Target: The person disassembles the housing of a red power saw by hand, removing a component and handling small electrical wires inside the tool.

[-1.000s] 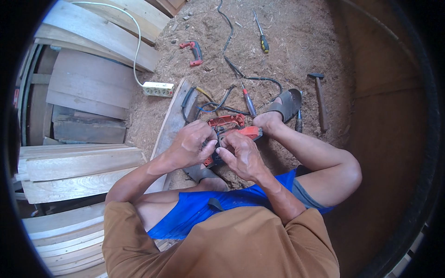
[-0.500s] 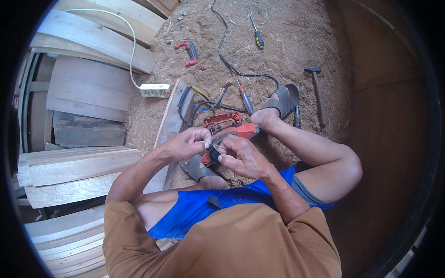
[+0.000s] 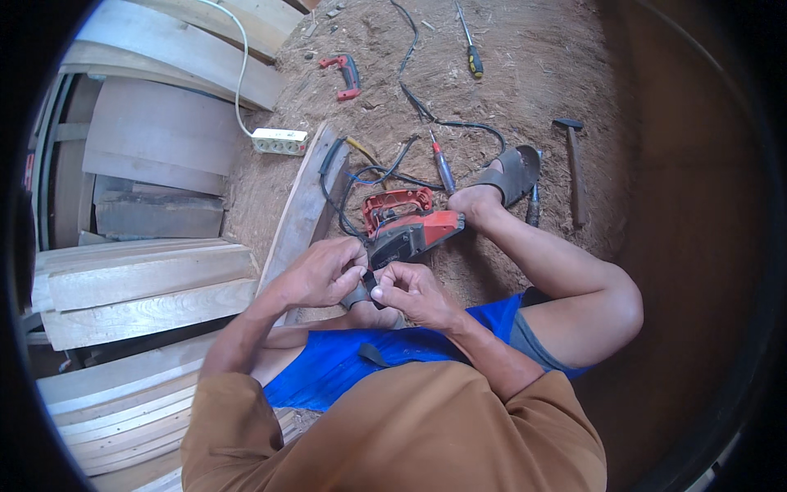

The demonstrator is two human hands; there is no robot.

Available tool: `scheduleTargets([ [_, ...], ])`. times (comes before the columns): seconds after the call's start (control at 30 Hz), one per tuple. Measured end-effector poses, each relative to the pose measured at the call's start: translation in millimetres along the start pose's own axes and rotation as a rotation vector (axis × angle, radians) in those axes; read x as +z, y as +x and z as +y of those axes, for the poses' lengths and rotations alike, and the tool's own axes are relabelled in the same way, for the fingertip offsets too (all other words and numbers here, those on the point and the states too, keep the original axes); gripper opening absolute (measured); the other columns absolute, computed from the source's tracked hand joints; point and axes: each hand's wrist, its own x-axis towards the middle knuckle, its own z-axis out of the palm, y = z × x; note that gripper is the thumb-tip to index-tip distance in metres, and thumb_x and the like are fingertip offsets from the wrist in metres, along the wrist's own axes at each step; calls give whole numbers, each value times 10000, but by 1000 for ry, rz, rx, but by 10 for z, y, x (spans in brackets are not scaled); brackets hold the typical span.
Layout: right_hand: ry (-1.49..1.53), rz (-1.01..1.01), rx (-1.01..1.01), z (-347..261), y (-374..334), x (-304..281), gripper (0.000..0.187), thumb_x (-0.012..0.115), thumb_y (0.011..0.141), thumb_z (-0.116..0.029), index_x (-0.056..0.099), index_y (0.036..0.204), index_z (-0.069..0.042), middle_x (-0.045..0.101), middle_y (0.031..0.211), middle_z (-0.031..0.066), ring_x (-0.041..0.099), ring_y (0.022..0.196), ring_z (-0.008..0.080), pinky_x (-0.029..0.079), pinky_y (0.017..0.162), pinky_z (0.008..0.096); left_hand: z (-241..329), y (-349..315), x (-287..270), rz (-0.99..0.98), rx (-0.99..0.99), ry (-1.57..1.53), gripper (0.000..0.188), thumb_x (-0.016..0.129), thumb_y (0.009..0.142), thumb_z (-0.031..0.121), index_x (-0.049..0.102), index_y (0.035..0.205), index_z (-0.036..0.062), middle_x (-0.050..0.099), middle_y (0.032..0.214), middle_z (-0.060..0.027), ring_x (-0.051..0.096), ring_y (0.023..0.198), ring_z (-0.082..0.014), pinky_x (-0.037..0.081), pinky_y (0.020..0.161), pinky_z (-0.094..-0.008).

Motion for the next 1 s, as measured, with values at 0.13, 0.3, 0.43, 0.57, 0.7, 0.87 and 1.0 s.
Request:
scheduleTargets([
  [0.13, 266, -84, -69, 135, 75, 68, 291, 745, 887, -75, 568, 1116, -42, 611, 979, 11, 585, 896, 69, 500, 849, 252, 130, -190, 161, 67, -112, -102, 120, 637, 859, 84, 549, 905, 16, 596, 837, -182, 613, 776, -386, 478, 688, -472],
  [0.3, 184, -81, -13, 29, 55, -38, 388, 778, 855, -84, 562, 1175, -44, 600, 1005, 15, 602, 878, 87, 539, 786, 266, 93, -220, 334, 198, -97, -154, 133, 657, 862, 70, 550, 919, 16, 586, 826, -147, 603, 749, -328, 471, 673, -432],
  [0.43, 148, -85, 48, 10, 37, -107, 378, 797, 883, -155, 575, 1174, -57, 634, 1043, 22, 603, 848, 80, 558, 741, 273, -88, -160, 406, 246, -47, -179, 124, 660, 883, 78, 561, 939, 28, 587, 832, -140, 610, 738, -308, 473, 669, -424],
  [0.57, 404, 28, 183, -177, 22, -55, 237, 716, 936, -136, 612, 1141, -77, 649, 942, -3, 570, 753, 54, 509, 668, 223, -116, -98, 413, 221, -104, -236, 84, 648, 900, 77, 589, 926, 23, 601, 818, -124, 621, 737, -283, 483, 660, -393],
  [0.7, 441, 101, 139, 83, 117, -233, 117, 691, 977, -157, 634, 1046, -83, 668, 885, -2, 566, 697, 54, 490, 636, 222, -110, -14, 483, 235, -44, -225, 69, 642, 914, 53, 585, 937, 22, 612, 847, -128, 640, 768, -287, 501, 704, -402],
  [0.87, 320, 115, 102, 52, 132, -263, 90, 705, 959, -127, 638, 992, -76, 690, 917, 14, 583, 714, 51, 489, 649, 212, -210, -53, 520, 238, -97, -327, 66, 638, 922, 44, 611, 973, 12, 650, 895, -136, 662, 809, -313, 520, 753, -400],
  [1.0, 94, 270, -85, -37, 214, -226, 111, 674, 939, -11, 605, 1023, -33, 677, 953, 25, 554, 734, 49, 457, 638, 221, -313, 57, 564, 517, -459, -488, 131, 645, 915, 70, 658, 1029, 8, 704, 967, -171, 679, 869, -307, 532, 794, -383],
])
